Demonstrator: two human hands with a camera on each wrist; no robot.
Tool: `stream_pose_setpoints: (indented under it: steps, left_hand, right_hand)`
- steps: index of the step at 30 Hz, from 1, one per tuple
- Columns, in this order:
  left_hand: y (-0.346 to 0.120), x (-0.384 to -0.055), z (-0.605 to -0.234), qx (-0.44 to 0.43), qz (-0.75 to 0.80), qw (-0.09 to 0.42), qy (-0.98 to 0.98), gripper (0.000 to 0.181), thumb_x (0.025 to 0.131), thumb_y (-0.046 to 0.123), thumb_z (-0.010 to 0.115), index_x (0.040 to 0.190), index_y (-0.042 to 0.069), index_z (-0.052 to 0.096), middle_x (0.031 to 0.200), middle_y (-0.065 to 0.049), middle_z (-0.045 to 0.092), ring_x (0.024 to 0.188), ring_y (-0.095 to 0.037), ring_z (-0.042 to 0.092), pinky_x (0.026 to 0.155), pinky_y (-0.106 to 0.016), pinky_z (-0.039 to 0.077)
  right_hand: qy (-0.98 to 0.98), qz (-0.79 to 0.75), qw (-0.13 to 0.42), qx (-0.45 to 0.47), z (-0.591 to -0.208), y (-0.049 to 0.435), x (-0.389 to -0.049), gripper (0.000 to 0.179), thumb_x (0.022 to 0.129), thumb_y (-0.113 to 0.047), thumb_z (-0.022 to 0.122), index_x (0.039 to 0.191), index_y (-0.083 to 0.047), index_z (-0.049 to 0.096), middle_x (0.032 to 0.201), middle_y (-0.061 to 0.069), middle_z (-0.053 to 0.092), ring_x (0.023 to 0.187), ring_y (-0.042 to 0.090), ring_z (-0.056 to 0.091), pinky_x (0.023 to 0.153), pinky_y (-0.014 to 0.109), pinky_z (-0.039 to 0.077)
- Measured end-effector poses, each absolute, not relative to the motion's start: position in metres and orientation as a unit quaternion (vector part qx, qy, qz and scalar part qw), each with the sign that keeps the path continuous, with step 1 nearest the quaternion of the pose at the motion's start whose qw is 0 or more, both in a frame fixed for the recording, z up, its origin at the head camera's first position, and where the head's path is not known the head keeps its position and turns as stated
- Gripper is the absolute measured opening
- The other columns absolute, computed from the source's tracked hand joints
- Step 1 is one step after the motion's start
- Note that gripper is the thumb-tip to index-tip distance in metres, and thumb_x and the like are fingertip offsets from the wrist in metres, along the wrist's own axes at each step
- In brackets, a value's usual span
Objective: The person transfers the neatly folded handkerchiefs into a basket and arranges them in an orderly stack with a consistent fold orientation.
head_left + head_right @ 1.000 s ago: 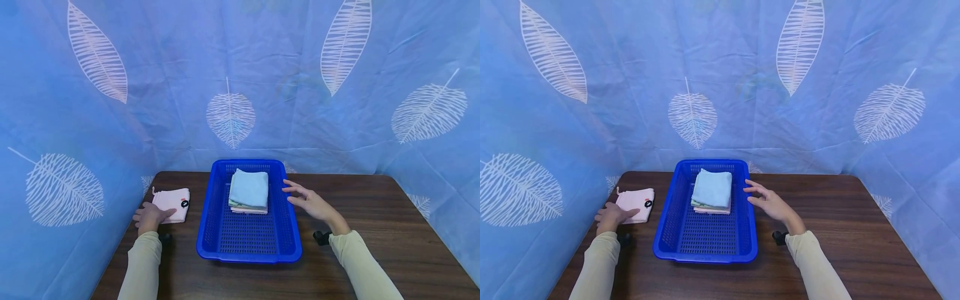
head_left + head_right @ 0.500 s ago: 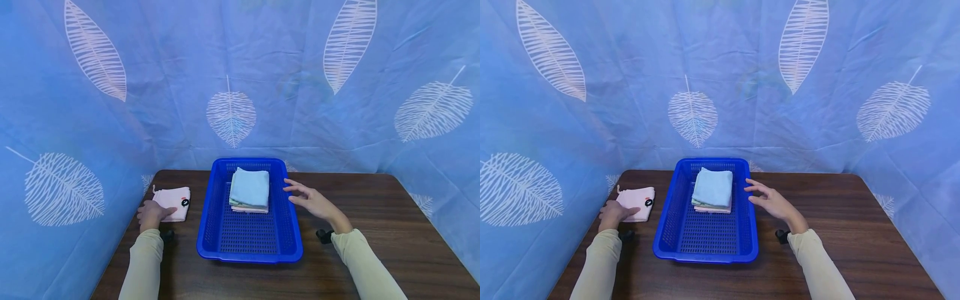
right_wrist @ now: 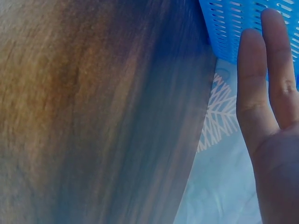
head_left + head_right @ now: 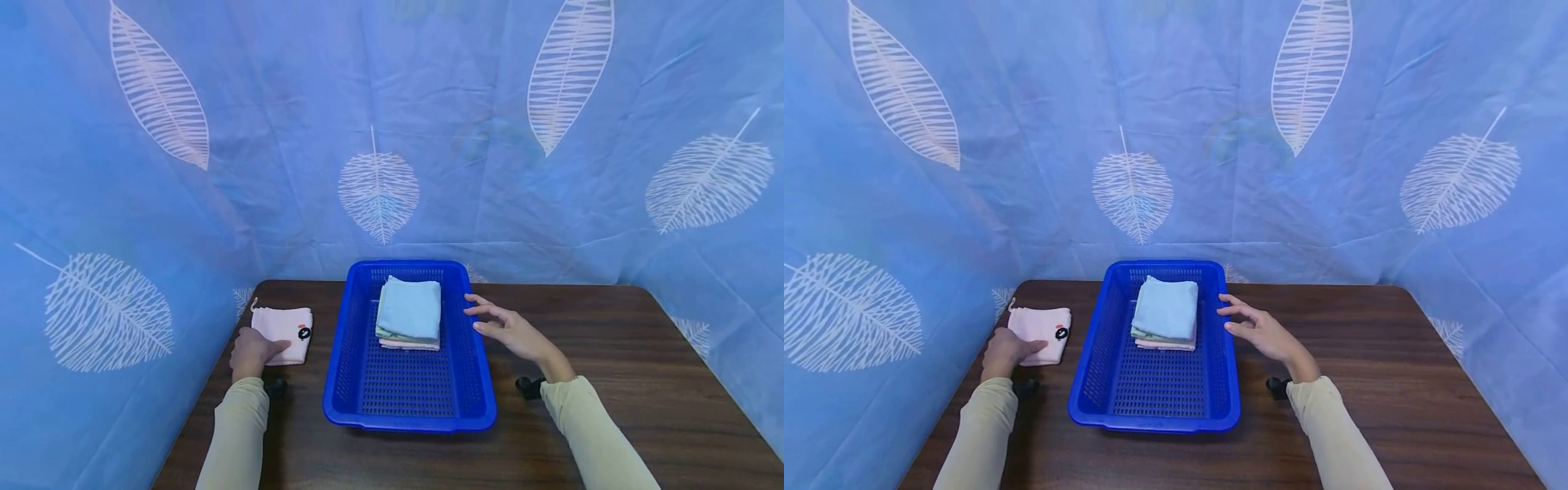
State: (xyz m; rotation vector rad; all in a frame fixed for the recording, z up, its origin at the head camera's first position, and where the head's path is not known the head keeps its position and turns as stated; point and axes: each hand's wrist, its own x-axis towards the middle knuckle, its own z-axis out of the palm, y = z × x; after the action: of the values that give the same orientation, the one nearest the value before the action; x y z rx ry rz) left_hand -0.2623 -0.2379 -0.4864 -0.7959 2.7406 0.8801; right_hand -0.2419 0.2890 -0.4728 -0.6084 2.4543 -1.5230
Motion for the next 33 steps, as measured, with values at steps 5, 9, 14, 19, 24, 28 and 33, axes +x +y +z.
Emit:
stream_pose_setpoints:
  steps: [5, 9, 14, 19, 24, 28, 33]
  left_hand:
    - [-0.237, -0.261, -0.49, -0.248, 0.31, 0.051, 0.916, 0.091, 0.082, 0.038, 0.083, 0.138, -0.018, 0.037, 0.132, -0.041, 0.051, 0.111, -0.051, 0.054, 0.101, -0.064, 0.048]
    - [-0.236, -0.261, -0.493, -0.218, 0.312, 0.027, 0.924, 0.085, 0.083, 0.034, 0.083, 0.138, -0.017, 0.044, 0.135, -0.041, 0.053, 0.111, -0.05, 0.057, 0.101, -0.063, 0.048]
    - [-0.241, -0.26, -0.496, -0.2, 0.323, 0.0, 0.925, 0.079, 0.086, 0.028, 0.08, 0.141, -0.017, 0.044, 0.139, -0.04, 0.051, 0.119, -0.053, 0.054, 0.106, -0.063, 0.045]
    - [-0.245, -0.26, -0.492, -0.198, 0.336, 0.011, 0.921, 0.076, 0.091, 0.024, 0.072, 0.145, -0.019, 0.039, 0.144, -0.041, 0.046, 0.127, -0.055, 0.049, 0.111, -0.063, 0.041]
    - [-0.248, -0.258, -0.489, -0.187, 0.343, -0.001, 0.92, 0.064, 0.093, 0.022, 0.066, 0.14, -0.018, 0.046, 0.138, -0.04, 0.052, 0.122, -0.054, 0.052, 0.107, -0.062, 0.045]
    - [-0.246, -0.258, -0.486, -0.186, 0.379, -0.021, 0.906, 0.055, 0.095, 0.019, 0.062, 0.136, -0.015, 0.052, 0.137, -0.038, 0.055, 0.118, -0.051, 0.056, 0.102, -0.06, 0.049]
    - [-0.244, -0.261, -0.481, -0.199, 0.495, -0.001, 0.846, 0.058, 0.098, 0.015, 0.06, 0.146, -0.012, 0.043, 0.144, -0.035, 0.05, 0.118, -0.04, 0.058, 0.095, -0.05, 0.059]
  right_hand:
    - [0.827, -0.514, 0.1, -0.205, -0.473, 0.29, -0.241, 0.04, 0.107, -0.031, 0.052, 0.144, -0.016, 0.056, 0.172, 0.004, 0.023, 0.151, 0.044, 0.035, 0.108, 0.058, 0.049]
    - [0.83, -0.507, 0.104, -0.208, -0.472, 0.291, -0.24, 0.04, 0.108, -0.03, 0.05, 0.145, -0.017, 0.054, 0.172, 0.003, 0.021, 0.153, 0.045, 0.029, 0.11, 0.063, 0.044]
    - [0.829, -0.505, 0.105, -0.214, -0.472, 0.291, -0.24, 0.041, 0.108, -0.03, 0.05, 0.146, -0.016, 0.052, 0.173, 0.004, 0.019, 0.154, 0.045, 0.027, 0.11, 0.065, 0.043]
    - [0.823, -0.513, 0.104, -0.22, -0.474, 0.29, -0.239, 0.041, 0.108, -0.028, 0.049, 0.147, -0.014, 0.051, 0.173, 0.004, 0.018, 0.154, 0.043, 0.028, 0.111, 0.064, 0.043]
    - [0.822, -0.515, 0.108, -0.219, -0.475, 0.287, -0.238, 0.042, 0.108, -0.029, 0.049, 0.147, -0.013, 0.051, 0.173, 0.004, 0.018, 0.154, 0.043, 0.028, 0.111, 0.065, 0.042]
    - [0.822, -0.515, 0.109, -0.215, -0.476, 0.287, -0.238, 0.042, 0.108, -0.03, 0.049, 0.147, -0.014, 0.051, 0.173, 0.004, 0.018, 0.154, 0.045, 0.027, 0.111, 0.066, 0.041]
    - [0.82, -0.523, 0.104, -0.209, -0.475, 0.288, -0.239, 0.041, 0.108, -0.03, 0.049, 0.147, -0.017, 0.052, 0.173, 0.004, 0.019, 0.155, 0.046, 0.024, 0.112, 0.068, 0.039]
